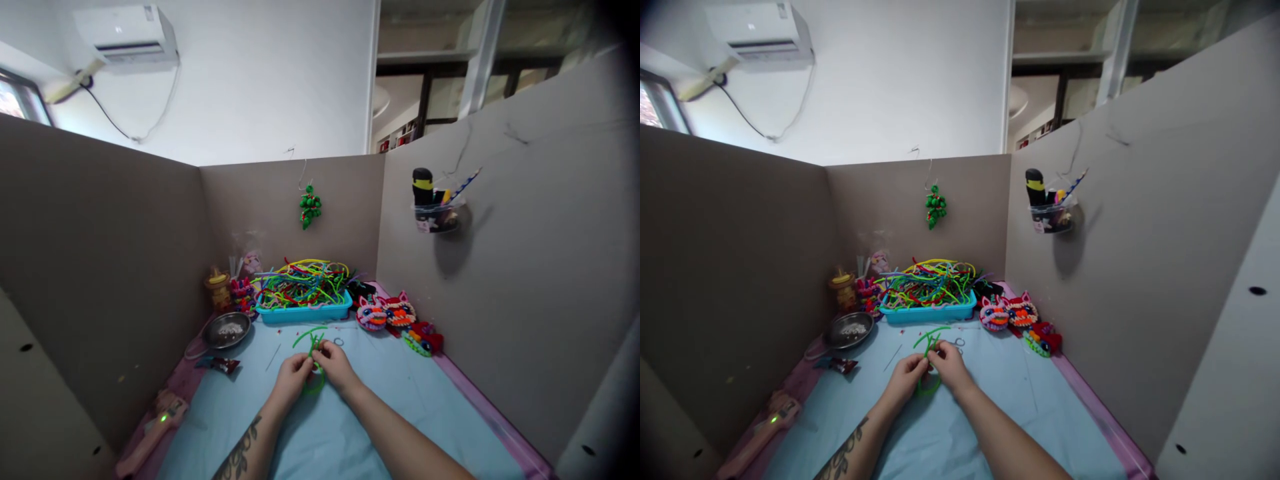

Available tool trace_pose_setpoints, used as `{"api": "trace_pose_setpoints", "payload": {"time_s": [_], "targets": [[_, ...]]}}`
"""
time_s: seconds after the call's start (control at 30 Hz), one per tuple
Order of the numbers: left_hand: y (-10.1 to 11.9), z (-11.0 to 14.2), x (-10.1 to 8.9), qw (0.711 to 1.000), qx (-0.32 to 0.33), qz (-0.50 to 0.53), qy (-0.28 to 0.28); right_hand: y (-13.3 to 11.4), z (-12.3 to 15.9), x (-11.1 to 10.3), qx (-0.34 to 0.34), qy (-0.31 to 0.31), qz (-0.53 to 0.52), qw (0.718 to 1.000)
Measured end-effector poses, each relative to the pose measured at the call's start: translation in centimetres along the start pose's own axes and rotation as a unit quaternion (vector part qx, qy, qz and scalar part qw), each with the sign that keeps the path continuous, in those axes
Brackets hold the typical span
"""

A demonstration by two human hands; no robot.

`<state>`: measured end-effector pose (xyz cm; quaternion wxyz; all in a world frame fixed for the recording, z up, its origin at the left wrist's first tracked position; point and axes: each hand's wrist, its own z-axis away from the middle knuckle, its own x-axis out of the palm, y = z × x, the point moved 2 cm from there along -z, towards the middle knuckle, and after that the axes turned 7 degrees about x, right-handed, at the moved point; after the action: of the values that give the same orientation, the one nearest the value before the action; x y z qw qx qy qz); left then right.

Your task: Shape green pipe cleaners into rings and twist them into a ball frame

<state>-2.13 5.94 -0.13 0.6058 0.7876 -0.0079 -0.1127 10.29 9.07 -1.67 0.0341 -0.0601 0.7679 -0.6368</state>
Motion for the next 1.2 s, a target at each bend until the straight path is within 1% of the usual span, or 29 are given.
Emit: {"api": "trace_pose_setpoints", "payload": {"time_s": [0.07,0.23,0.47,0.67,0.97,1.2], "targets": [[0.1,0.0,0.0,1.0,0.007,-0.005,0.003,-0.4,0.1,0.1,-0.002,-0.001,0.002,1.0],[0.0,0.1,-0.3,1.0,0.018,-0.008,0.004,-1.1,0.5,0.4,-0.007,-0.028,0.012,1.0],[0.0,0.1,-0.2,1.0,0.016,0.005,0.003,-0.7,0.3,0.4,-0.005,-0.044,-0.017,0.999],[0.4,0.1,-0.2,1.0,0.019,0.011,0.006,-0.8,0.3,0.6,-0.007,-0.053,-0.029,0.998],[1.4,0.3,-0.2,1.0,0.02,-0.005,0.001,-1.1,0.5,0.4,-0.008,-0.042,-0.029,0.999],[1.3,0.3,-0.2,1.0,0.019,-0.021,-0.004,-0.8,0.6,0.3,-0.004,-0.037,-0.026,0.999]]}}
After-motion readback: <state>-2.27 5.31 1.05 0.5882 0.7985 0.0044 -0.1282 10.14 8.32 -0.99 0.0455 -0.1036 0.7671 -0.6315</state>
